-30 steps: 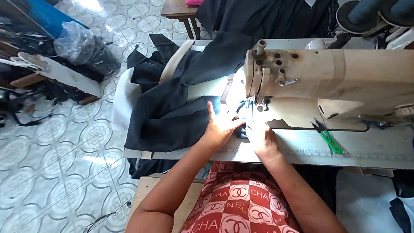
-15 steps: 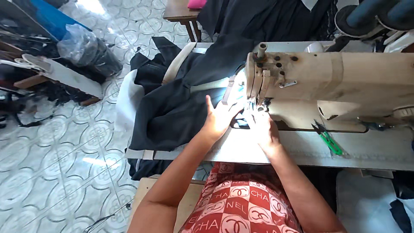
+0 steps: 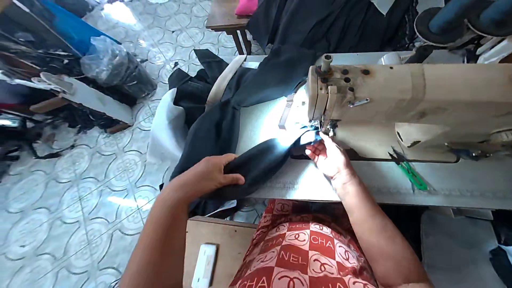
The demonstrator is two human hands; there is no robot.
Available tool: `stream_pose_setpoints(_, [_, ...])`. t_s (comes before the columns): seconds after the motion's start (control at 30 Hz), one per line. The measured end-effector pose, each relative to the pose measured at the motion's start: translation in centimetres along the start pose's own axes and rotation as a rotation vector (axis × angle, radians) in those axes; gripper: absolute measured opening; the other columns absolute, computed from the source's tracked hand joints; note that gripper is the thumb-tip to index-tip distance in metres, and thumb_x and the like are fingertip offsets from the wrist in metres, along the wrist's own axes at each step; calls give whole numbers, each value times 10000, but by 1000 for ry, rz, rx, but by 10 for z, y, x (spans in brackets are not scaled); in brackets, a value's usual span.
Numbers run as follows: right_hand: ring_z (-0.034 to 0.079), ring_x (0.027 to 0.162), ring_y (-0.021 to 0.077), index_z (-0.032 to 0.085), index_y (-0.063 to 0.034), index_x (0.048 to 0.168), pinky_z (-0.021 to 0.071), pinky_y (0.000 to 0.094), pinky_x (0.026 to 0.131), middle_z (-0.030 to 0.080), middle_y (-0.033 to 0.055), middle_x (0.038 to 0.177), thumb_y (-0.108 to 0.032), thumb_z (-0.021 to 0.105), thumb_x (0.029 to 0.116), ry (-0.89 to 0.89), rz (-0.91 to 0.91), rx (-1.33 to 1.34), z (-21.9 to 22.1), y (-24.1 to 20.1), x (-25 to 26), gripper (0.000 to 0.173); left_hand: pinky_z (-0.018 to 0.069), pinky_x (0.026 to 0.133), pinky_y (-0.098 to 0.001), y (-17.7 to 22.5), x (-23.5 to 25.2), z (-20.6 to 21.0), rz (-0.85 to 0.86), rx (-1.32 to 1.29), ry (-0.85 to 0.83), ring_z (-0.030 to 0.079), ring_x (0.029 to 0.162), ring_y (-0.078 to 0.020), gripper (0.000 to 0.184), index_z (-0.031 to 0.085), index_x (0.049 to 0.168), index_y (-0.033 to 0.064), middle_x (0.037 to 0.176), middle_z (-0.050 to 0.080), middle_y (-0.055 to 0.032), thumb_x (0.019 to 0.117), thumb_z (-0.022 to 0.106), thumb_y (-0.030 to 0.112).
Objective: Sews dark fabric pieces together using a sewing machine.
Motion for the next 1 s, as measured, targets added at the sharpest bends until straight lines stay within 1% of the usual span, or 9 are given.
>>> stream_pose_setpoints(0.07, [692, 732, 129, 583, -86, 1108, 606, 288, 696, 684, 33, 858, -391, 370, 1116, -49, 50, 105, 6, 5, -11, 372, 549, 850, -502, -4, 4, -7, 28, 7, -114, 688, 892, -202, 415, 705, 1131, 78, 947, 723, -92, 828, 856, 318])
stream_pose_setpoints(0.17, [704, 975, 185, 553, -5, 1280, 600, 341, 848, 689, 121, 1137, -46, 531, 1039, -102, -149, -184, 4, 17, -15, 246, 593, 819, -283, -7, 2, -15, 222, -132, -114, 692, 854, -26, 287, 687, 1141, 100, 938, 735, 24, 889, 766, 212])
stream_pose_setpoints(0.3, [710, 880, 200, 582, 75, 1224, 602, 388, 810, 700, 176, 995, -134, 785, 876, -55, -550, -831, -1, 16, -7, 453, 587, 766, -181, -4, -6, -34, 330, -245, 1, 680, 816, 54, 337, 654, 1210, 100, 925, 739, 90, 885, 689, 183])
stream_pose_setpoints(0.43, [730, 732, 162, 483, 36, 1375, 631, 303, 635, 724, 128, 940, -76, 745, 908, -72, -265, -598, -21, 15, -41, 547, 601, 770, -373, -15, -5, -69, 249, -114, 177, 701, 842, -116, 389, 619, 1299, 135, 1033, 736, -31, 925, 689, 55])
stream_pose_setpoints(0.53, [702, 683, 145, 427, 46, 1463, 620, 295, 624, 678, 97, 854, -169, 740, 927, 13, -246, -762, -46, 13, -57, 657, 583, 820, -493, -20, 6, -74, 169, -58, 224, 713, 904, -201, 414, 632, 1304, 150, 1097, 736, -77, 921, 725, 26])
stream_pose_setpoints(0.67, [695, 891, 236, 621, 56, 1206, 592, 409, 828, 692, 165, 1031, -252, 723, 946, 208, -783, -1218, -32, -6, -68, 416, 597, 790, -431, -14, 5, -68, 199, -64, 218, 713, 850, -157, 389, 655, 1253, 126, 1026, 745, -55, 893, 742, 8])
stream_pose_setpoints(0.8, [687, 810, 287, 673, 14, 1060, 593, 477, 738, 682, 165, 936, -210, 777, 891, 159, -773, -1316, -2, -3, -52, 300, 593, 760, -497, -9, -6, -64, 140, 48, 253, 719, 832, -185, 360, 682, 1224, 176, 979, 750, -50, 892, 776, 75])
stream_pose_setpoints(0.93, [703, 912, 324, 674, 22, 1074, 575, 484, 835, 697, 206, 1035, -273, 808, 870, 110, -581, -1387, 1, 15, -37, 383, 483, 985, -669, 29, -13, -31, 331, 270, 519, 612, 1220, -388, 637, 686, 1260, 98, 1325, 641, -164, 750, 897, 416])
stream_pose_setpoints(1.0, [703, 886, 333, 672, 33, 1086, 577, 493, 813, 697, 218, 1016, -242, 814, 857, 118, -587, -1381, -3, 17, -36, 385, 279, 1148, -720, 60, 4, 23, 517, 224, 511, 449, 1420, -403, 690, 704, 1179, 97, 1447, 575, -157, 691, 876, 555])
Point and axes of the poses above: each hand's wrist, its own x-axis towards the middle knuckle, its own z-axis out of the palm, y = z × x, the point moved 4 cm from there along x, towards the middle knuckle
